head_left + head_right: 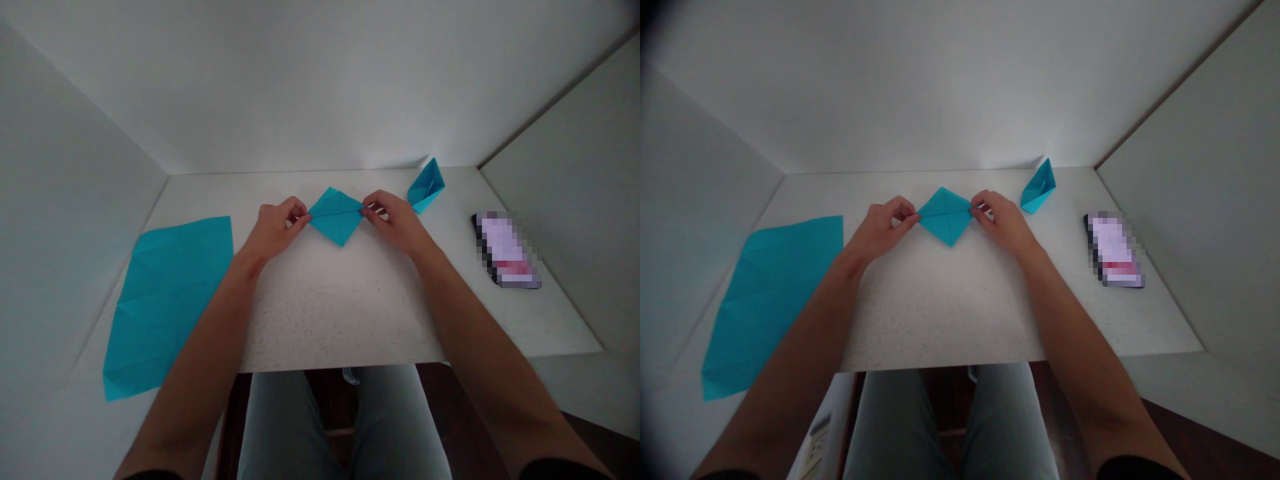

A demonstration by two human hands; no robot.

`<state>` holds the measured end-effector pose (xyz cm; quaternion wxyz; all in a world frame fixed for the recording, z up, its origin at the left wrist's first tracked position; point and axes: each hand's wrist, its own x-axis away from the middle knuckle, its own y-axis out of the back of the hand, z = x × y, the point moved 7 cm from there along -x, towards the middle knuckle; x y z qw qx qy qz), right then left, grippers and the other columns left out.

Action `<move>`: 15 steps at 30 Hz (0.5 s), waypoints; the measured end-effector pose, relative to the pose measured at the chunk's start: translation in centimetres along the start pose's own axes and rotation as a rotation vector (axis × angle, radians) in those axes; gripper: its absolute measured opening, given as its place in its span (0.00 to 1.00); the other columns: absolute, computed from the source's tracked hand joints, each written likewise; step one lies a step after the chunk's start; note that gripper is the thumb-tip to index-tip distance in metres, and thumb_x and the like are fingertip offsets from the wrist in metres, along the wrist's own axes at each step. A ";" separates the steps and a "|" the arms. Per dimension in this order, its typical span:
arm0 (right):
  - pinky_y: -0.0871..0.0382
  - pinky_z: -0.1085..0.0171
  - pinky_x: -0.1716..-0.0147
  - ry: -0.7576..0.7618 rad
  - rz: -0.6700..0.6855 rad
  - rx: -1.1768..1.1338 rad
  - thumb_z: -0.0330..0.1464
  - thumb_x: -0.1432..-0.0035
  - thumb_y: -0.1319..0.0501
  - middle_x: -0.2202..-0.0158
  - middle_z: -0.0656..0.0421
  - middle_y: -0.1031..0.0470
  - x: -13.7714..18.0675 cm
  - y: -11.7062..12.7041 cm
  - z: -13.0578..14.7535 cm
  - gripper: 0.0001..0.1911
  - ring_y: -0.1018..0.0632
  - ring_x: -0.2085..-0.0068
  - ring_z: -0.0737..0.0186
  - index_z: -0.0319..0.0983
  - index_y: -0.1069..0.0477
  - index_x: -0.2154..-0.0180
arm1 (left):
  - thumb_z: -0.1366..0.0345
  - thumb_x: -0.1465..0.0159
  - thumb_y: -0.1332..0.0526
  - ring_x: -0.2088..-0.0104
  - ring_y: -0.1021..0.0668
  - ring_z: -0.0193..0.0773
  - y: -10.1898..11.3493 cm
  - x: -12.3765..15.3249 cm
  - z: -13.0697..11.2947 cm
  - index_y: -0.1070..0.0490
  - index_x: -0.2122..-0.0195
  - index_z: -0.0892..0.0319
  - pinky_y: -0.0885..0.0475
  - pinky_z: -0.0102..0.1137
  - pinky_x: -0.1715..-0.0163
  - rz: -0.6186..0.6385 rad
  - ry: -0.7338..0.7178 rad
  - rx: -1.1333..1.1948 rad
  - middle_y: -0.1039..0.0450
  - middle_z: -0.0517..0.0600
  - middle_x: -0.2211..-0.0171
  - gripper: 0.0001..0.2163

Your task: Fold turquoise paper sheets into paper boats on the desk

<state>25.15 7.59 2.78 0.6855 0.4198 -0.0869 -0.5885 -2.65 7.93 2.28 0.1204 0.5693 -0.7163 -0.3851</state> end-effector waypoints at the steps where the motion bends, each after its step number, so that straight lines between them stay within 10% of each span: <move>1: 0.21 0.51 0.54 -0.005 -0.013 -0.021 0.41 0.28 0.36 0.58 0.54 0.18 0.0 0.1 0.1 0.08 0.18 0.58 0.51 0.45 0.24 0.55 | 0.59 0.29 0.32 0.68 0.18 0.38 0.2 0.0 -0.1 0.24 0.58 0.53 0.24 0.34 0.62 -0.022 -0.017 0.012 0.17 0.48 0.66 0.05; 15: 0.21 0.53 0.56 -0.044 -0.159 -0.128 0.58 0.30 0.37 0.60 0.56 0.21 0.2 1.6 1.4 0.22 0.22 0.63 0.55 0.49 0.21 0.51 | 0.57 0.30 0.33 0.63 0.19 0.37 1.4 0.4 -2.8 0.20 0.57 0.54 0.30 0.26 0.74 -0.086 -0.053 0.144 0.17 0.51 0.60 0.07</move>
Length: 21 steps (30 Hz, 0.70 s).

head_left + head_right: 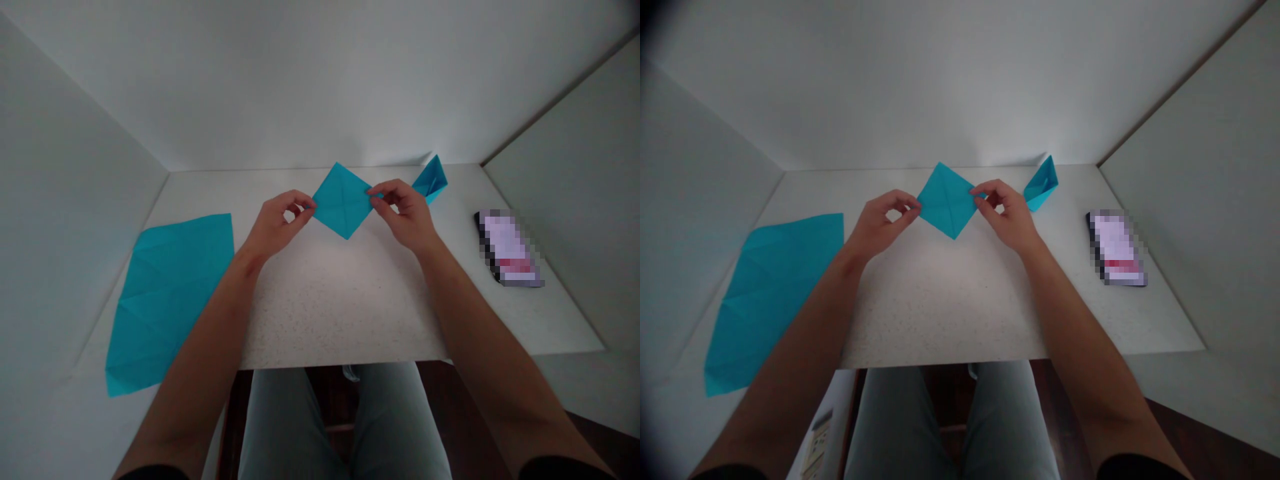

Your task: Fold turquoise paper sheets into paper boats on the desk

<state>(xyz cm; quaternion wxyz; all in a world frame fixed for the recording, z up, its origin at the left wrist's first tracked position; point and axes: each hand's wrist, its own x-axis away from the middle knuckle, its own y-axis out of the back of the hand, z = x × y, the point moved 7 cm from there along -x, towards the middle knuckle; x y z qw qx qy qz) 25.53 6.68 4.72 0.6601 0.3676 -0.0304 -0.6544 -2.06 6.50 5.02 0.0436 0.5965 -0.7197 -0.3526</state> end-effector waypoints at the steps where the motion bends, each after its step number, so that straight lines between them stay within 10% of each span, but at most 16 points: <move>1: 0.21 0.53 0.56 -0.011 0.006 0.000 0.58 0.31 0.36 0.62 0.57 0.21 0.0 0.0 0.0 0.23 0.22 0.64 0.55 0.50 0.21 0.49 | 0.56 0.31 0.31 0.64 0.19 0.36 0.1 0.0 0.1 0.20 0.56 0.53 0.29 0.26 0.74 -0.010 0.011 -0.001 0.17 0.50 0.60 0.08; 10: 0.22 0.55 0.56 -0.012 0.049 0.033 0.52 0.32 0.32 0.61 0.57 0.20 0.0 -0.2 -0.2 0.20 0.23 0.65 0.57 0.48 0.17 0.48 | 0.54 0.33 0.28 0.66 0.20 0.35 0.5 -0.3 1.0 0.17 0.47 0.53 0.22 0.30 0.62 -0.084 0.021 0.001 0.17 0.49 0.61 0.16; 21: 0.24 0.55 0.59 -0.024 0.029 0.001 0.54 0.30 0.34 0.65 0.59 0.24 0.0 -0.3 -0.6 0.18 0.24 0.66 0.58 0.46 0.21 0.56 | 0.52 0.29 0.32 0.65 0.20 0.38 0.5 -0.1 0.5 0.21 0.63 0.54 0.26 0.30 0.69 -0.087 0.011 -0.039 0.19 0.50 0.64 0.12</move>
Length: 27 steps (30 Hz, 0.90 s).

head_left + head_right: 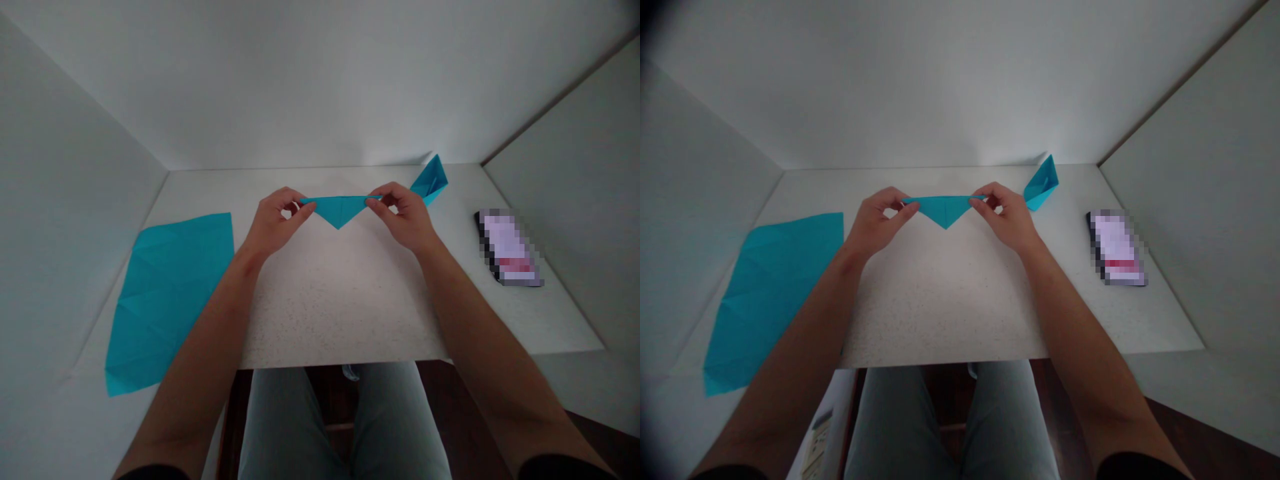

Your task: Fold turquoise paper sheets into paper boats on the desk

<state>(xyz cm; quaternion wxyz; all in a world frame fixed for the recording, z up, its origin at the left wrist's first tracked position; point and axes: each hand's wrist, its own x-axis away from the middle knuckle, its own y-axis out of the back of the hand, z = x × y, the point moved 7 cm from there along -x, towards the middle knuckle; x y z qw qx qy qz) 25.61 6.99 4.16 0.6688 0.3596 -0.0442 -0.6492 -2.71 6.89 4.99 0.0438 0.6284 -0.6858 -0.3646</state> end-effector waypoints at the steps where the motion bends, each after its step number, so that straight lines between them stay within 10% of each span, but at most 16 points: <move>1: 0.24 0.55 0.60 -0.011 0.011 -0.018 0.54 0.30 0.34 0.66 0.59 0.24 0.0 -0.1 -0.1 0.19 0.24 0.67 0.58 0.46 0.22 0.55 | 0.52 0.29 0.32 0.64 0.20 0.37 -0.1 0.0 0.0 0.21 0.62 0.54 0.27 0.30 0.70 0.006 0.007 0.009 0.19 0.50 0.64 0.11; 7: 0.23 0.56 0.63 -0.019 0.064 -0.069 0.58 0.33 0.33 0.66 0.60 0.23 0.1 -0.5 -0.2 0.23 0.23 0.67 0.58 0.49 0.23 0.49 | 0.54 0.30 0.31 0.63 0.18 0.35 -0.1 0.0 0.2 0.20 0.48 0.53 0.22 0.30 0.62 -0.011 0.021 0.047 0.17 0.50 0.57 0.14; 27: 0.15 0.57 0.59 -0.097 -0.125 -0.210 0.55 0.32 0.32 0.55 0.57 0.16 -0.6 -0.1 -3.3 0.21 0.15 0.57 0.56 0.49 0.22 0.48 | 0.46 0.34 0.26 0.66 0.15 0.39 -1.7 0.7 -1.0 0.13 0.58 0.52 0.21 0.31 0.66 0.193 0.004 0.097 0.13 0.50 0.65 0.15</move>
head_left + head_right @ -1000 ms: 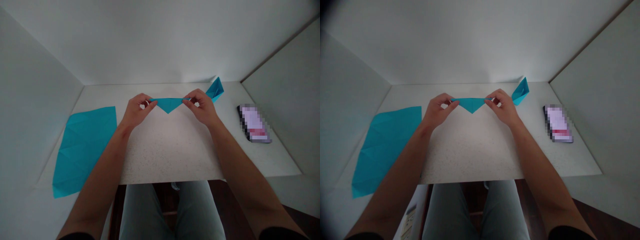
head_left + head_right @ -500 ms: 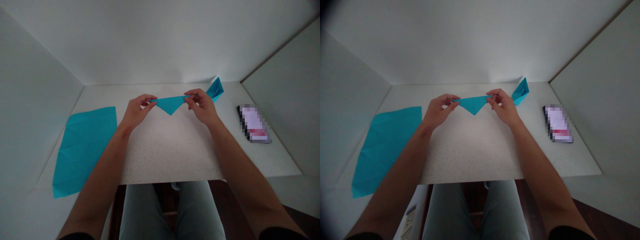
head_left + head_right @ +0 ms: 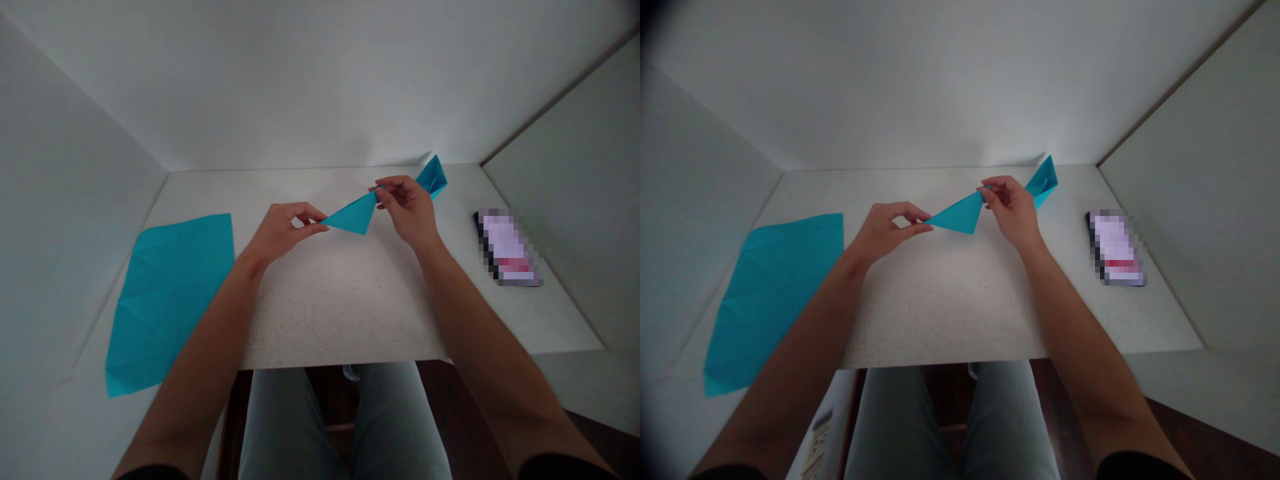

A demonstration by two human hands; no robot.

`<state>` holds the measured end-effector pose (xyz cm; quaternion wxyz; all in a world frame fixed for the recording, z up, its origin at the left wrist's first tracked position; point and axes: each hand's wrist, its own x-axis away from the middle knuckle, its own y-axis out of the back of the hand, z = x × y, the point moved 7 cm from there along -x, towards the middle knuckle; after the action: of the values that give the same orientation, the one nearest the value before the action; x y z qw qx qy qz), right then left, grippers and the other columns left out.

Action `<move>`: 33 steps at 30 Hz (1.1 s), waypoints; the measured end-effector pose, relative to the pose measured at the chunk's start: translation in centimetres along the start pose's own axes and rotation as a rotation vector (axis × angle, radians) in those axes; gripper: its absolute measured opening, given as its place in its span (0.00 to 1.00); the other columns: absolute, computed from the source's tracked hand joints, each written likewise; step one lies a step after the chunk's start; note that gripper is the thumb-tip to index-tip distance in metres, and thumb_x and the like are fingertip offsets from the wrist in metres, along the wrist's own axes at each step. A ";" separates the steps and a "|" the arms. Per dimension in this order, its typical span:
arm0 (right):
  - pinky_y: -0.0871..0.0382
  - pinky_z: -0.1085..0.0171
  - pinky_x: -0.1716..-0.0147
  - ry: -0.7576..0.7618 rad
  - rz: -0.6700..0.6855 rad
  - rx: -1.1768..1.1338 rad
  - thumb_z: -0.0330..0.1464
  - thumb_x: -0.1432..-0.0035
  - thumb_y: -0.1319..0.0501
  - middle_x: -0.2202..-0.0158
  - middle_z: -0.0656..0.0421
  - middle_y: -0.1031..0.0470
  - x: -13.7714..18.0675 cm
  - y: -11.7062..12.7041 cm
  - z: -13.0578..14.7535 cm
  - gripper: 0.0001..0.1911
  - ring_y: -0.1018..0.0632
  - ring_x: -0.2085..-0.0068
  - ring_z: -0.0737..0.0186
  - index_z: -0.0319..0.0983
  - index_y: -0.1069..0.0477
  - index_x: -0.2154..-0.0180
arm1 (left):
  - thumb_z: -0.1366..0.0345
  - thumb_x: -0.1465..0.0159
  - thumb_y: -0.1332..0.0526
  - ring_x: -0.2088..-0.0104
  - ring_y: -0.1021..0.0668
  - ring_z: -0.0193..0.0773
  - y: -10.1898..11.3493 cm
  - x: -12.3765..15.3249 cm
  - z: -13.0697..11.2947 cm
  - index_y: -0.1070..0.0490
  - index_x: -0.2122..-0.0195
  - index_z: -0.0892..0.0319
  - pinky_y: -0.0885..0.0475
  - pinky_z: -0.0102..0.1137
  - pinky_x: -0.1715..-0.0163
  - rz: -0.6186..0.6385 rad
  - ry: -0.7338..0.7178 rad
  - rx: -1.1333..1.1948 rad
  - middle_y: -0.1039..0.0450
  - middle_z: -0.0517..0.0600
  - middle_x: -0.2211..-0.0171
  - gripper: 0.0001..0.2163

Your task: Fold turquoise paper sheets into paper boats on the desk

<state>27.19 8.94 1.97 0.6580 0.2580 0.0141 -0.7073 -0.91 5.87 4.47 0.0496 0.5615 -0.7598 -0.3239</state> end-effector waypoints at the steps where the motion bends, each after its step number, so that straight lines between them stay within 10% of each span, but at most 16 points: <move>1: 0.14 0.56 0.59 -0.002 0.001 -0.007 0.54 0.32 0.32 0.54 0.56 0.15 0.0 -0.1 0.0 0.21 0.15 0.56 0.55 0.48 0.22 0.48 | 0.46 0.34 0.26 0.66 0.15 0.39 -0.2 0.0 0.0 0.13 0.58 0.52 0.21 0.31 0.66 0.012 -0.002 -0.004 0.13 0.50 0.65 0.15; 19: 0.16 0.49 0.50 0.013 0.170 0.039 0.60 0.32 0.35 0.37 0.51 0.18 0.8 -1.5 1.4 0.35 0.15 0.46 0.48 0.51 0.26 0.32 | 0.45 0.42 0.19 0.64 0.18 0.38 -1.7 0.1 -0.4 0.19 0.43 0.54 0.19 0.35 0.58 0.141 -0.144 0.003 0.16 0.54 0.53 0.31; 26: 0.18 0.46 0.42 0.115 0.316 -0.015 0.58 0.34 0.31 0.30 0.52 0.23 2.1 -3.5 3.3 0.43 0.18 0.40 0.46 0.56 0.36 0.24 | 0.35 0.53 0.18 0.39 0.21 0.59 -3.4 0.6 -1.2 0.49 0.18 0.46 0.24 0.56 0.37 0.140 -0.331 -0.032 0.34 0.65 0.28 0.66; 33: 0.22 0.43 0.34 0.149 0.393 -0.123 0.58 0.36 0.28 0.27 0.51 0.28 3.0 -5.6 3.8 0.54 0.24 0.31 0.43 0.57 0.50 0.19 | 0.34 0.52 0.19 0.22 0.41 0.71 -4.1 0.8 -1.8 0.58 0.16 0.43 0.38 0.67 0.26 0.169 -0.380 -0.052 0.50 0.64 0.20 0.69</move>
<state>20.65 5.51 2.30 0.7949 0.2666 0.0550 -0.5423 2.97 3.68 3.35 -0.0531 0.4229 -0.7914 -0.4382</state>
